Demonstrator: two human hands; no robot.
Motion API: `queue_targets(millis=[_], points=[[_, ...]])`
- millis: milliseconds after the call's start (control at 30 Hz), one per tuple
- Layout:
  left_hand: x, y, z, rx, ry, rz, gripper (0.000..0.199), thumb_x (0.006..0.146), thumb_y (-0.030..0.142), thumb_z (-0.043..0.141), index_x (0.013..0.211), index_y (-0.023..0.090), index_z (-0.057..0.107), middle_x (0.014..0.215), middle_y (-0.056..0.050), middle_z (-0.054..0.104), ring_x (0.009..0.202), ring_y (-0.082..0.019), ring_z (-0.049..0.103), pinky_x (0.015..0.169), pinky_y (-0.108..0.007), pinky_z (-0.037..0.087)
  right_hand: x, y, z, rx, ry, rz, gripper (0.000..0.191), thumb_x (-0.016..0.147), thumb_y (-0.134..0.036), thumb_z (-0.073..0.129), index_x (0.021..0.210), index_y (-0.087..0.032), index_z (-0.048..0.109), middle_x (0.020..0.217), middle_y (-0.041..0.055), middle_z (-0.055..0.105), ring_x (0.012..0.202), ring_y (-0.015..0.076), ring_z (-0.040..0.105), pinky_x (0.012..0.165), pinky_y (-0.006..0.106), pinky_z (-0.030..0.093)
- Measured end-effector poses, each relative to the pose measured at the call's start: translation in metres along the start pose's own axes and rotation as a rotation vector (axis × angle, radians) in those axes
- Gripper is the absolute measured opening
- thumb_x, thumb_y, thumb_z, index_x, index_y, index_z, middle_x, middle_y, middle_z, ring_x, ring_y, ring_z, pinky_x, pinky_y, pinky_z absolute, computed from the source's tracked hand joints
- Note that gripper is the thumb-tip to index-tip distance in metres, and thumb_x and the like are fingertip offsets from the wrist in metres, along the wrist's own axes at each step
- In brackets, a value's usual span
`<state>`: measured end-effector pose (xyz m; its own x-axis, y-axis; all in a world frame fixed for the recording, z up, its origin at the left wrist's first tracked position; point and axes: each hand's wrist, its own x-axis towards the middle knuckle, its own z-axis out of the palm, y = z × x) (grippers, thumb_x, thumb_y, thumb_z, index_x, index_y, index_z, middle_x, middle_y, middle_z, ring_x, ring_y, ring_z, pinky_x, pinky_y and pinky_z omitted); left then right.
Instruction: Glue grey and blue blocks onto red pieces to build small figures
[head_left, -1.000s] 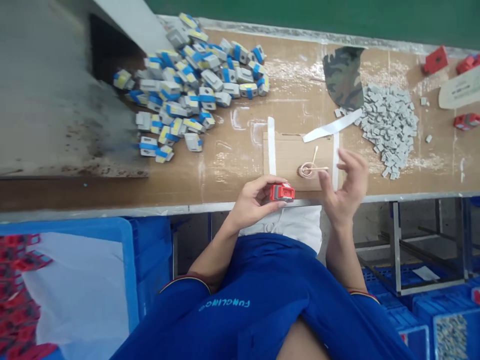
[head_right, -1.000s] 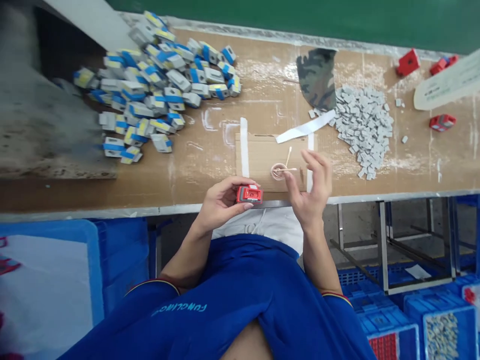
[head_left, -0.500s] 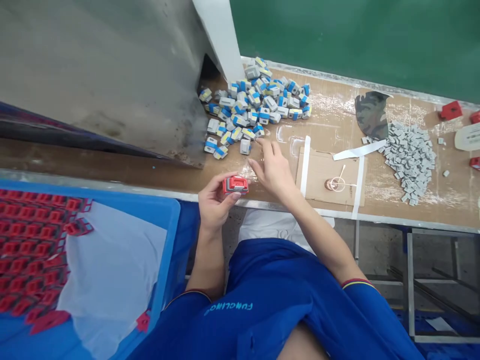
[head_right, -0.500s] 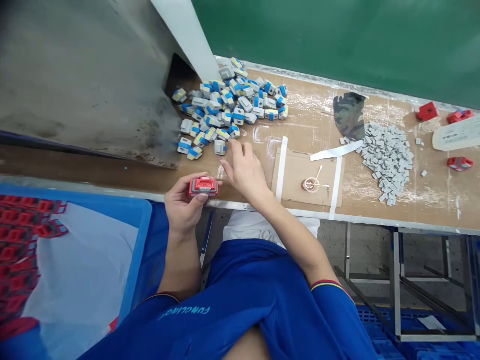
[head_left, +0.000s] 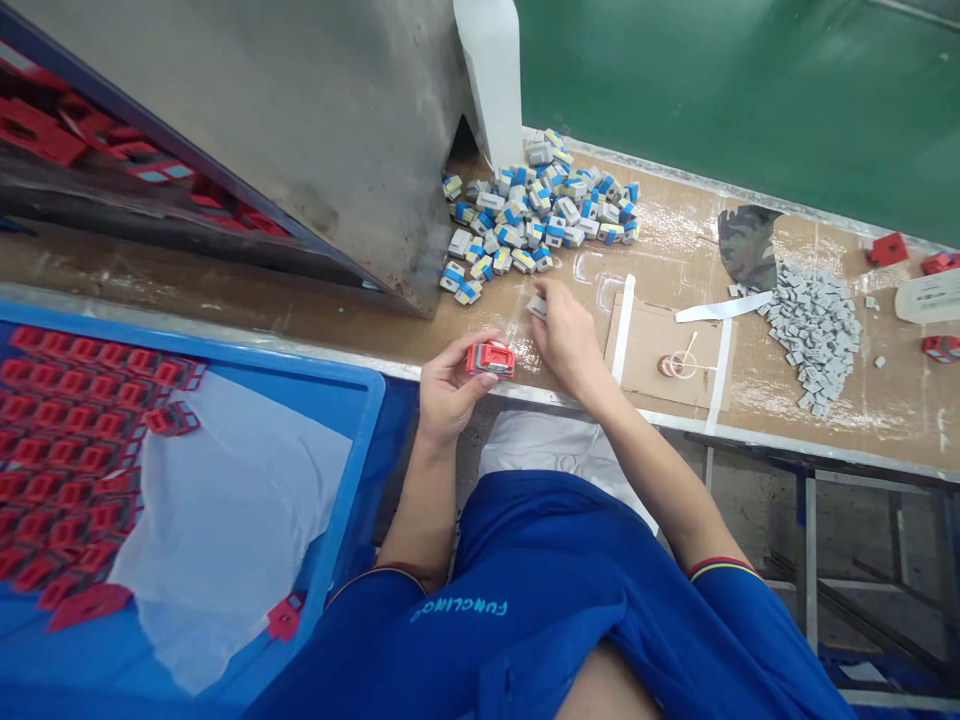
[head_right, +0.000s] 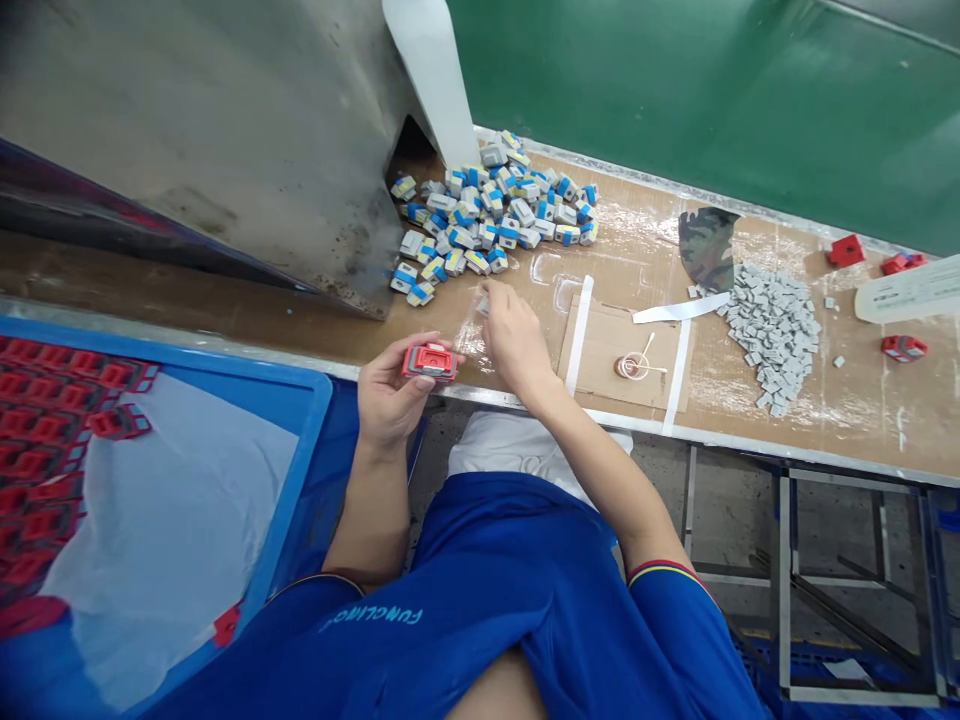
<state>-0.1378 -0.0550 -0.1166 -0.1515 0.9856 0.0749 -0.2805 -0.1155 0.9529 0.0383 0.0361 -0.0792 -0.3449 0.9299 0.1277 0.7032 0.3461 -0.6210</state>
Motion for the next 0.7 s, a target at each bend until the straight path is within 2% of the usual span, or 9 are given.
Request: queue_targets(millis=[133, 200, 333, 400, 500, 567, 700], points=[[-0.002, -0.001, 0.014, -0.029, -0.075, -0.004, 0.06, 0.072, 0.054, 0.099, 0.12, 0.021, 0.084, 0.116, -0.012, 0.083, 0.094, -0.027, 0.085, 0.08, -0.032, 0.068, -0.043, 0.01, -0.039, 0.132, 0.022, -0.02, 0.025, 0.095, -0.014, 0.065, 0.119, -0.016, 0.07, 0.11, 0.0123, 0.076, 0.098, 0.0256, 0.072, 0.092, 0.04, 0.061], [-0.003, -0.002, 0.023, -0.078, -0.138, -0.029, 0.058, 0.075, 0.052, 0.098, 0.121, 0.021, 0.083, 0.114, -0.011, 0.083, 0.089, -0.026, 0.085, 0.077, -0.031, 0.068, -0.061, 0.012, -0.056, 0.223, 0.044, -0.042, 0.022, 0.099, -0.02, 0.066, 0.12, -0.019, 0.073, 0.106, 0.0089, 0.075, 0.088, 0.0213, 0.07, 0.085, 0.036, 0.061], [-0.005, -0.006, 0.043, -0.212, -0.23, -0.077, 0.057, 0.078, 0.048, 0.098, 0.125, 0.023, 0.078, 0.112, -0.009, 0.085, 0.081, -0.021, 0.084, 0.078, -0.031, 0.069, -0.086, 0.011, -0.074, 0.392, 0.098, -0.049, 0.036, 0.109, -0.031, 0.058, 0.144, -0.024, 0.067, 0.112, 0.0086, 0.071, 0.095, 0.0205, 0.07, 0.087, 0.038, 0.063], [-0.006, -0.008, 0.054, -0.256, -0.245, -0.09, 0.056, 0.078, 0.048, 0.098, 0.123, 0.023, 0.075, 0.113, -0.009, 0.085, 0.084, -0.02, 0.084, 0.08, -0.031, 0.069, -0.096, 0.01, -0.076, 0.48, 0.118, -0.039, 0.044, 0.111, -0.035, 0.057, 0.154, -0.027, 0.061, 0.118, 0.0089, 0.068, 0.096, 0.0198, 0.071, 0.087, 0.038, 0.065], [-0.007, -0.011, 0.069, -0.28, -0.262, -0.12, 0.054, 0.079, 0.05, 0.097, 0.117, 0.021, 0.074, 0.113, -0.01, 0.085, 0.092, -0.022, 0.084, 0.082, -0.03, 0.069, -0.108, 0.008, -0.078, 0.651, 0.139, 0.016, 0.053, 0.107, -0.04, 0.065, 0.159, -0.031, 0.055, 0.123, 0.0079, 0.067, 0.094, 0.0182, 0.073, 0.085, 0.037, 0.069], [-0.008, -0.013, 0.077, -0.282, -0.286, -0.128, 0.052, 0.08, 0.051, 0.096, 0.115, 0.02, 0.074, 0.113, -0.011, 0.085, 0.096, -0.022, 0.084, 0.082, -0.029, 0.068, -0.114, 0.007, -0.081, 0.747, 0.167, 0.073, 0.056, 0.102, -0.041, 0.075, 0.154, -0.032, 0.056, 0.118, 0.0056, 0.071, 0.094, 0.0177, 0.076, 0.087, 0.035, 0.071], [-0.007, -0.012, 0.086, -0.31, -0.343, -0.107, 0.049, 0.081, 0.047, 0.096, 0.116, 0.021, 0.075, 0.115, -0.011, 0.086, 0.1, -0.023, 0.085, 0.085, -0.028, 0.068, -0.125, 0.006, -0.087, 0.805, 0.237, 0.192, 0.046, 0.091, -0.045, 0.088, 0.127, -0.027, 0.066, 0.109, 0.0035, 0.075, 0.095, 0.0182, 0.079, 0.09, 0.035, 0.071]])
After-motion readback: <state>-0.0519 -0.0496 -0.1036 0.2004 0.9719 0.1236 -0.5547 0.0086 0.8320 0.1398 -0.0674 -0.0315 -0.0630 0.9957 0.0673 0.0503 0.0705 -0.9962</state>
